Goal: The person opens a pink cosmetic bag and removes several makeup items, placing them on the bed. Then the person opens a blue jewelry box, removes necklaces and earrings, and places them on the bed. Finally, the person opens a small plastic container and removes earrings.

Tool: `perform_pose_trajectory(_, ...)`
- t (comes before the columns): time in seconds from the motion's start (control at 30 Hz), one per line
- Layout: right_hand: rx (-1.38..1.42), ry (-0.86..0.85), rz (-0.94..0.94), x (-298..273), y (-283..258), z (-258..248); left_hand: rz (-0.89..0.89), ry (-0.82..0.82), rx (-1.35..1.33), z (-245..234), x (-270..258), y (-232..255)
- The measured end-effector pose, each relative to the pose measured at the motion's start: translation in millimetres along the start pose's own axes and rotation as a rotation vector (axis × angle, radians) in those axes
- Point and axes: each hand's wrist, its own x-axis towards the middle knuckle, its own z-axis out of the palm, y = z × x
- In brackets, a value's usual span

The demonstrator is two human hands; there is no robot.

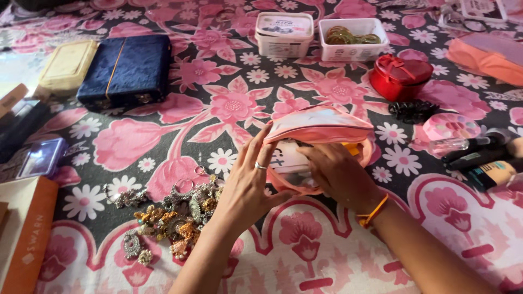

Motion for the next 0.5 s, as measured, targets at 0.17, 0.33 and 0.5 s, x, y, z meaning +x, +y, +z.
perform_pose_trajectory(0.17,0.005,-0.072,0.108,19,-1,11,0.021,0.010,0.019,-2,0,2)
perform_pose_trajectory(0.33,0.063,-0.075,0.077,28,-6,14,-0.003,-0.013,-0.001,-2,0,1)
perform_pose_trajectory(0.5,0.192,0.003,0.011,21,-3,3,-0.055,-0.028,-0.003,-3,2,4)
